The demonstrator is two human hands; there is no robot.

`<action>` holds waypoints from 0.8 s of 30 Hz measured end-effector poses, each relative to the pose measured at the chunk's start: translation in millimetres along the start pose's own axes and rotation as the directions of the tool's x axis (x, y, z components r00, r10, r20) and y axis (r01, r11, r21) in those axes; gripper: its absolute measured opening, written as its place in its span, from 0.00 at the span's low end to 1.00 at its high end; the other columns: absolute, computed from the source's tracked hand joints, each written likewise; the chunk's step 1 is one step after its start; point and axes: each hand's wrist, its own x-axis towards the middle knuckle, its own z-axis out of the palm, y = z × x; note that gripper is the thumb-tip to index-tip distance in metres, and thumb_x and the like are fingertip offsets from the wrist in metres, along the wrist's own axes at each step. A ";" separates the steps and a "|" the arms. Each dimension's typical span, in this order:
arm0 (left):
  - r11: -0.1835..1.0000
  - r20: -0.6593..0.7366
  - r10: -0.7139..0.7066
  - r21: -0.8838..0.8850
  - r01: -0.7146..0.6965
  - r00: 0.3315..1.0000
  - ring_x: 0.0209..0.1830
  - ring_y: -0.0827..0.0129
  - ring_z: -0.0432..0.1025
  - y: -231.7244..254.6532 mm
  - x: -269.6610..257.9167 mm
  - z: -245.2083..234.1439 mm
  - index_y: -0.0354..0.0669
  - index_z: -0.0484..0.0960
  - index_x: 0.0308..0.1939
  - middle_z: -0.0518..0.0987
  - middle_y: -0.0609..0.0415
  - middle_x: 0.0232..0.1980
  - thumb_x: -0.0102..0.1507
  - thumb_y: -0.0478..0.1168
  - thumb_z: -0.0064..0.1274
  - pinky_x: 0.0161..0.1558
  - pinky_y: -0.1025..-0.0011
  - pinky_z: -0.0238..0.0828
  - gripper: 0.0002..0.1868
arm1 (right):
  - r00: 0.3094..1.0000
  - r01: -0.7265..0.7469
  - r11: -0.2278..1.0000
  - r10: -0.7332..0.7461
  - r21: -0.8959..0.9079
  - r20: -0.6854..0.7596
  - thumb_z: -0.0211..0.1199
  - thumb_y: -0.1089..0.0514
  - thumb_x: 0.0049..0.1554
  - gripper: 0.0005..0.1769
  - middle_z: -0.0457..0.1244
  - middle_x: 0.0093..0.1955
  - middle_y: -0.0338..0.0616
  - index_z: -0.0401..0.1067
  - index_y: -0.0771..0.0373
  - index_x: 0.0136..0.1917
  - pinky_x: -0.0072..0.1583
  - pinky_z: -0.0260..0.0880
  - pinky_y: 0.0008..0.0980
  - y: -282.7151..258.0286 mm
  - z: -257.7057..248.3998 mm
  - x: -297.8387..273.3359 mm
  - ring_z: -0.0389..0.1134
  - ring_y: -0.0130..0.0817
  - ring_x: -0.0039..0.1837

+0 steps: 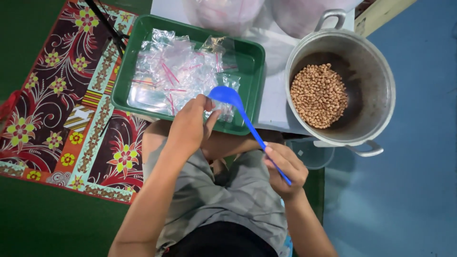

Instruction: Filling small plastic bags with peanuts using a spoon.

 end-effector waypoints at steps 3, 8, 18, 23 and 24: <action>0.994 -0.094 0.109 0.018 -0.108 0.990 0.38 0.55 0.79 -1.5 -3.7 -2.0 0.51 0.73 0.44 0.77 0.54 0.35 0.65 0.48 0.60 0.40 0.59 0.78 0.13 | 0.996 0.005 1.000 -0.006 -0.013 -0.084 0.64 0.53 0.60 0.20 0.69 0.40 0.67 0.78 0.76 0.42 0.47 0.78 0.49 -5.0 -8.8 -5.7 0.74 0.56 0.41; 0.944 -0.177 0.196 -0.231 -0.234 0.965 0.46 0.54 0.72 41.7 -12.4 -36.1 0.36 0.82 0.43 0.77 0.44 0.51 0.60 0.31 0.62 0.49 0.64 0.71 0.09 | 0.952 -0.070 0.994 0.091 0.083 -0.292 0.42 0.35 0.72 0.25 0.63 0.59 0.44 0.66 0.55 0.51 0.68 0.76 0.47 -32.5 -29.0 -2.4 0.69 0.42 0.60; 0.838 0.190 0.317 -0.514 -0.181 0.929 0.33 0.67 0.74 64.5 -48.6 -42.6 0.40 0.85 0.41 0.81 0.56 0.38 0.57 0.32 0.61 0.36 0.72 0.71 0.08 | 0.551 -0.751 0.657 0.681 -0.069 0.482 0.71 0.66 0.47 0.27 0.72 0.47 0.36 0.76 0.64 0.62 0.33 0.55 0.19 -33.3 -19.4 4.2 0.52 0.20 0.30; 0.848 0.343 0.173 -0.529 0.037 0.923 0.29 0.70 0.75 47.0 -73.8 -19.4 0.43 0.82 0.43 0.82 0.58 0.36 0.58 0.36 0.64 0.33 0.73 0.72 0.11 | 0.509 -0.764 0.645 0.628 -0.029 0.589 0.68 0.65 0.50 0.04 0.71 0.36 0.37 0.80 0.64 0.42 0.36 0.60 0.24 -30.6 -10.2 2.7 0.60 0.24 0.32; 0.831 0.340 0.165 -0.554 0.055 0.926 0.31 0.70 0.76 42.1 -79.0 -13.2 0.42 0.82 0.44 0.83 0.57 0.38 0.56 0.35 0.65 0.34 0.73 0.73 0.14 | 0.506 -0.757 0.653 0.607 -0.022 0.612 0.68 0.66 0.50 0.03 0.72 0.37 0.38 0.80 0.64 0.40 0.38 0.65 0.25 -31.5 -10.6 4.1 0.64 0.27 0.34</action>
